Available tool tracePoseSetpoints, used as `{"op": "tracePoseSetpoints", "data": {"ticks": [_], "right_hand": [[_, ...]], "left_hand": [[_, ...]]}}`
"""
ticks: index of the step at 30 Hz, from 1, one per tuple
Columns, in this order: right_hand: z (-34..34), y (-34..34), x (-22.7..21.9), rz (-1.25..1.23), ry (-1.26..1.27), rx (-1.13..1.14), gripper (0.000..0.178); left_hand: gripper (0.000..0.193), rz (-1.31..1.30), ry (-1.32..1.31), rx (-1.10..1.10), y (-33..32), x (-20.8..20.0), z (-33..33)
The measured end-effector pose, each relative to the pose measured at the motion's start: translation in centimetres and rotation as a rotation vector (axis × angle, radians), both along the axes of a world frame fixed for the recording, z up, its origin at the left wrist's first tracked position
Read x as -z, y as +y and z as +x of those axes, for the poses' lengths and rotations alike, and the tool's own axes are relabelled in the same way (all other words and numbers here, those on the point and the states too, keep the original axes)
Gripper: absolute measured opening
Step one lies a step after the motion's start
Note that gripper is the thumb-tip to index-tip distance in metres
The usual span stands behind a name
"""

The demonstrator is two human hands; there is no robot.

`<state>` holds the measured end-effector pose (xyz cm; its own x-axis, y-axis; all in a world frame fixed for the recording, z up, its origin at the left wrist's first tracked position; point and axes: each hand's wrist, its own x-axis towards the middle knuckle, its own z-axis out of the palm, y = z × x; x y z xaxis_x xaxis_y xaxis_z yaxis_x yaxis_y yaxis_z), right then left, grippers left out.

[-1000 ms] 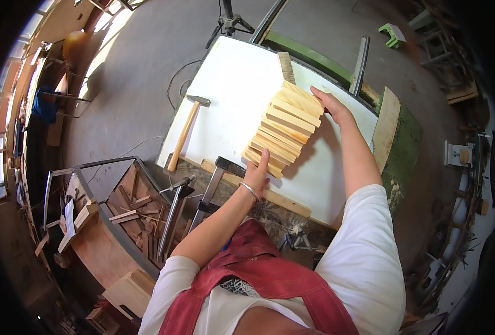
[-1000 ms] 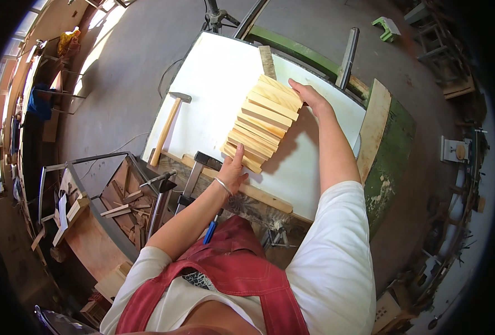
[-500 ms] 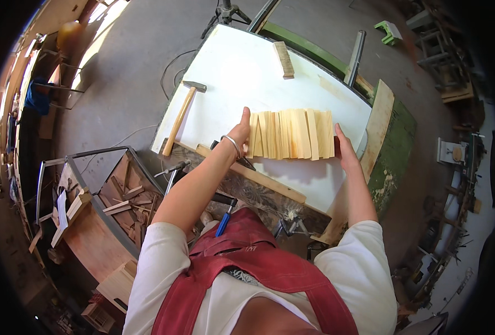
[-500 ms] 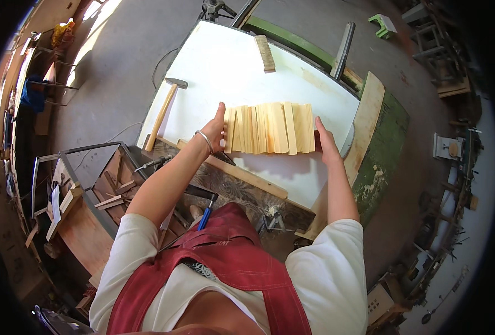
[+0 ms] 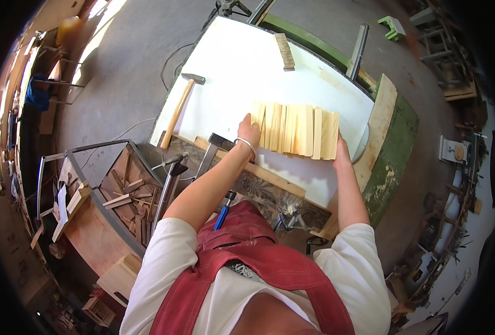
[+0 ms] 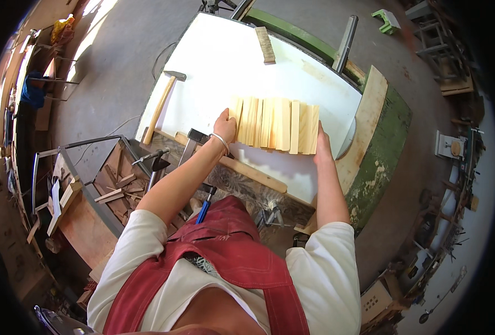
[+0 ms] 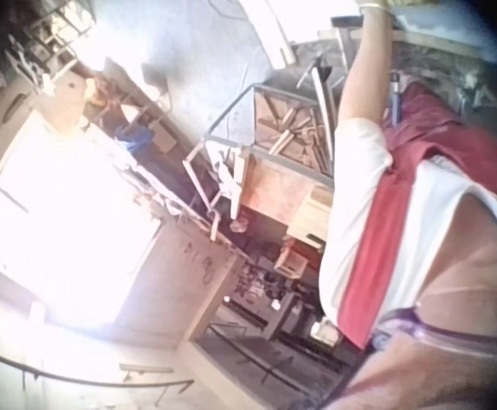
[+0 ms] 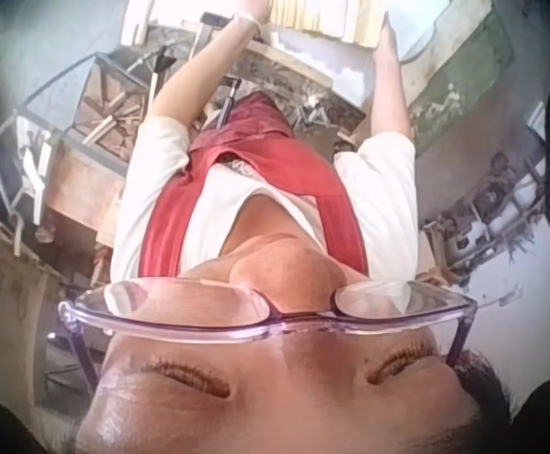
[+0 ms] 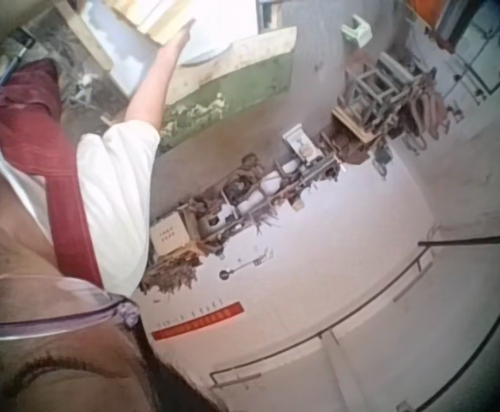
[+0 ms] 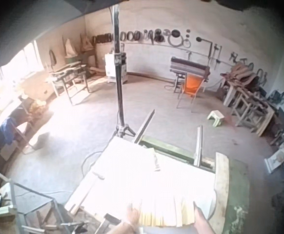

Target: The person arranges small wooden blocks on a workbench, picking them up from a pile and placing them into a larger wooden frame. They repeatedly adjust the blocks to fit them tightly together within the frame, occasionally picking up and repositioning individual pieces to ensure alignment.

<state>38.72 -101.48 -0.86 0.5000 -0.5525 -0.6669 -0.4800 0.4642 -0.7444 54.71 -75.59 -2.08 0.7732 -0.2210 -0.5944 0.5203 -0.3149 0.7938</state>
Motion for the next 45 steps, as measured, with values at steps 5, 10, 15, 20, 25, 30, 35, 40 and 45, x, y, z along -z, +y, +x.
{"op": "tracePoseSetpoints", "data": {"ticks": [5, 10, 15, 20, 25, 30, 35, 40, 45], "right_hand": [[0.1, -0.9, -0.1, 0.097, -0.013, -0.04, 0.065], [-1.1, -1.3, 2.0, 0.078, -0.064, 0.073, 0.058], [-2.1, 0.3, 3.3, 0.059, -0.158, 0.175, 0.047], [-2.7, 1.0, 3.0, 0.085, -0.196, 0.219, 0.045], [-3.1, 0.8, 3.2, 0.1, -0.19, 0.23, 0.043], [-3.7, 0.2, 4.1, 0.068, -0.233, 0.149, 0.039], [-2.6, 1.3, 3.0, 0.115, -0.273, 0.138, 0.041], [-2.6, 1.6, 2.0, 0.162, -0.256, 0.133, 0.043], [-3.3, 1.7, 2.3, 0.155, -0.249, 0.145, 0.041]], "left_hand": [[0.048, -0.032, -0.003, -0.041, 1.0, 3.6, 0.2], [0.048, -0.096, 0.174, -0.093, 0.7, 2.2, 1.0], [0.051, -0.023, 0.082, -0.146, 0.7, 5.0, 0.2], [0.053, 0.006, -0.003, -0.107, 0.4, 4.3, -0.1], [0.044, -0.043, 0.028, -0.173, 0.2, 2.1, 0.4], [0.039, -0.025, -0.077, -0.167, 0.5, 4.5, 0.0], [0.038, -0.002, -0.122, -0.118, 0.8, 7.0, -0.4], [0.036, -0.007, -0.101, -0.124, 0.6, 6.4, -0.6], [0.039, -0.061, 0.019, -0.122, 1.0, 4.3, -0.1]]}}
